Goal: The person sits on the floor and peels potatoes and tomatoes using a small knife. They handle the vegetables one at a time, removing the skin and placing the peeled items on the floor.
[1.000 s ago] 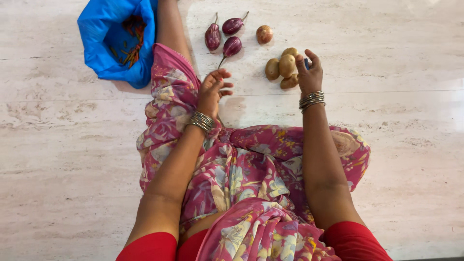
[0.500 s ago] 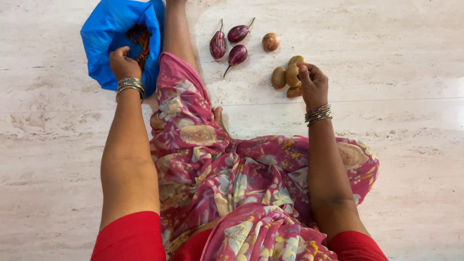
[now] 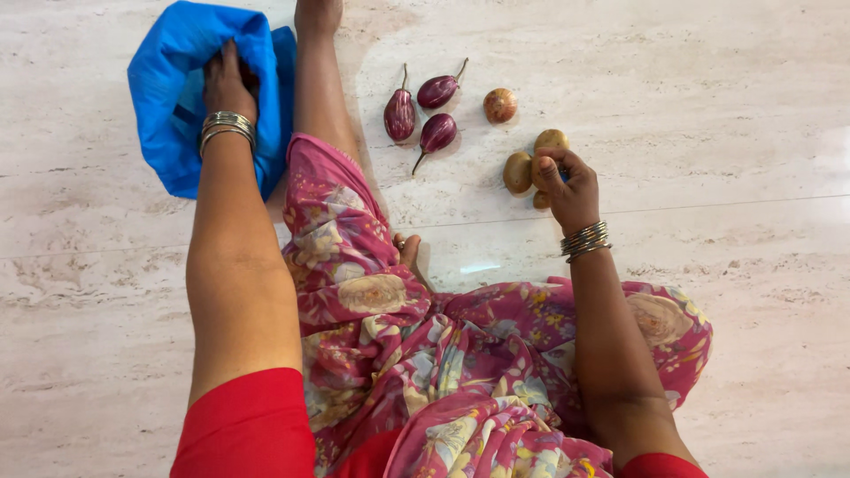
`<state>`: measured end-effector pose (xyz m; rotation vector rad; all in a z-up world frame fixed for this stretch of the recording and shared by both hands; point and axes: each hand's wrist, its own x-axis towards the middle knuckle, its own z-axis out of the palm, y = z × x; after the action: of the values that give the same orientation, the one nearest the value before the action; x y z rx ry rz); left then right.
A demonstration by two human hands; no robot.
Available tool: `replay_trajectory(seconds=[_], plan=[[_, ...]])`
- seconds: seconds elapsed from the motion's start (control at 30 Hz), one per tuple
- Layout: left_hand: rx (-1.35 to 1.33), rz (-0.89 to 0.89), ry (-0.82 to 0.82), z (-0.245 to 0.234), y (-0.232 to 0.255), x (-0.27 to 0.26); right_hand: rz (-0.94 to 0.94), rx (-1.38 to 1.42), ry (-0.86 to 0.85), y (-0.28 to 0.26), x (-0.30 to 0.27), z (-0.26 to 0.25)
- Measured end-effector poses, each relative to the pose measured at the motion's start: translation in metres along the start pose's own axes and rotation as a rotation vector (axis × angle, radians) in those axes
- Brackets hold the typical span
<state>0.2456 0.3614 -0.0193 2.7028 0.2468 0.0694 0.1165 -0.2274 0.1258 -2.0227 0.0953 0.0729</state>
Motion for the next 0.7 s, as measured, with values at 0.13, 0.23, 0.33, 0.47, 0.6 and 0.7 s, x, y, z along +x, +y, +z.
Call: replay_trajectory(seconds=[0.13, 0.23, 0.33, 0.47, 0.6, 0.7], plan=[[0.051, -0.284, -0.007, 0.007, 0.019, 0.002, 0.05, -0.014, 0.0, -0.002, -0.003, 0.003], [0.097, -0.364, -0.037, -0.008, 0.036, 0.008, 0.08, -0.001, -0.012, -0.005, -0.004, 0.005], [0.153, -0.416, -0.235, -0.027, 0.051, 0.018, -0.006, -0.082, -0.007, -0.01, -0.003, 0.006], [0.332, -0.362, -0.574, -0.029, 0.068, 0.037, 0.055, -0.091, -0.034, -0.015, -0.003, 0.012], [0.391, -0.312, -0.678, -0.015, 0.068, 0.045, 0.112, -0.051, -0.042, -0.02, -0.005, 0.014], [0.4, -0.267, -0.707, -0.008, 0.059, 0.051, 0.143, -0.027, -0.039, -0.023, -0.003, 0.014]])
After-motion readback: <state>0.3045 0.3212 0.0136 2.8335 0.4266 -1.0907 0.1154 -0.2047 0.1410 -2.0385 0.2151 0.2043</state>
